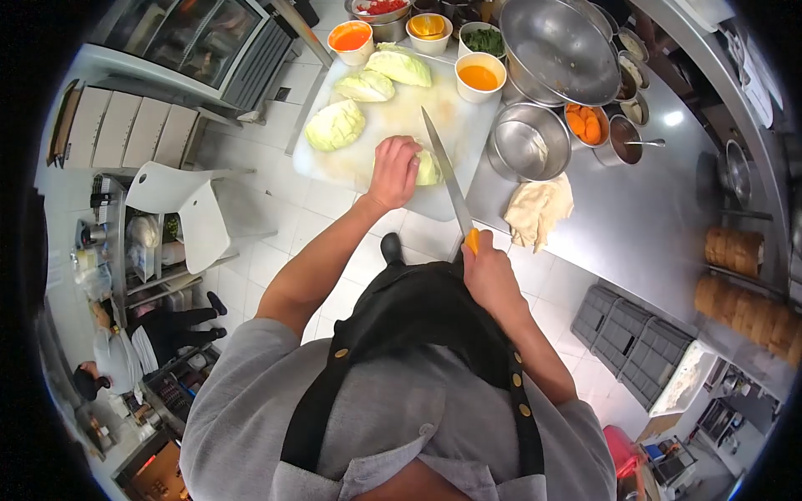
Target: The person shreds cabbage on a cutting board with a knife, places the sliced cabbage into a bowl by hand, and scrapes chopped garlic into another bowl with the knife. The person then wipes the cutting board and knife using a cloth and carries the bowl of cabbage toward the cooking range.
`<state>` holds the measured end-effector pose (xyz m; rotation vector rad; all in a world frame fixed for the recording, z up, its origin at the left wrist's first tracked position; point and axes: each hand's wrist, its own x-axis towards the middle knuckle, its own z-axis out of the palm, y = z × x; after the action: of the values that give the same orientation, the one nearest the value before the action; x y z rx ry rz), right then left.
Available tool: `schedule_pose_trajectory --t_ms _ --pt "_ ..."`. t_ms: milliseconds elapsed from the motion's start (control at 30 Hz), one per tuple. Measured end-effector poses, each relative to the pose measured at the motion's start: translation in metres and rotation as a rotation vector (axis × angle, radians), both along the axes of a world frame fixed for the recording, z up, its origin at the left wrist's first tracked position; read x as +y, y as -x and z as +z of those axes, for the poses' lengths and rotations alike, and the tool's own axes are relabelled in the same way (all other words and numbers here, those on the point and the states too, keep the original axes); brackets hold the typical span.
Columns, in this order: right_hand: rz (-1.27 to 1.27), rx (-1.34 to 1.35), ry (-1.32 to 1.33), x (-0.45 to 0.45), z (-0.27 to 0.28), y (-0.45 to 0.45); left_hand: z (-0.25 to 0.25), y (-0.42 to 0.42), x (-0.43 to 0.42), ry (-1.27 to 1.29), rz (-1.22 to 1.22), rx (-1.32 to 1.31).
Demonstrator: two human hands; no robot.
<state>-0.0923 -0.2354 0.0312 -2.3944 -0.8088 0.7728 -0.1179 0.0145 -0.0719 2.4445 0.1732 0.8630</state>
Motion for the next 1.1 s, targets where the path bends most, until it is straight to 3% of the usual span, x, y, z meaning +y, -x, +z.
schedule_pose_trajectory --t_ms 533,733,1033,1100 --pt "0.096 0.009 0.148 0.015 0.021 0.004 -0.002 0.000 0.002 -0.025 0.010 -0.003" --pt "0.178 -0.122 -0.005 0.057 -0.023 -0.026 -0.003 0.000 0.003 -0.029 0.010 0.003" --pt "0.108 0.081 0.288 0.022 0.026 0.005 -0.003 0.001 0.000 0.005 0.004 -0.016" --pt "0.108 0.008 0.135 0.035 -0.016 -0.004 -0.002 -0.002 0.001 0.007 0.016 -0.028"
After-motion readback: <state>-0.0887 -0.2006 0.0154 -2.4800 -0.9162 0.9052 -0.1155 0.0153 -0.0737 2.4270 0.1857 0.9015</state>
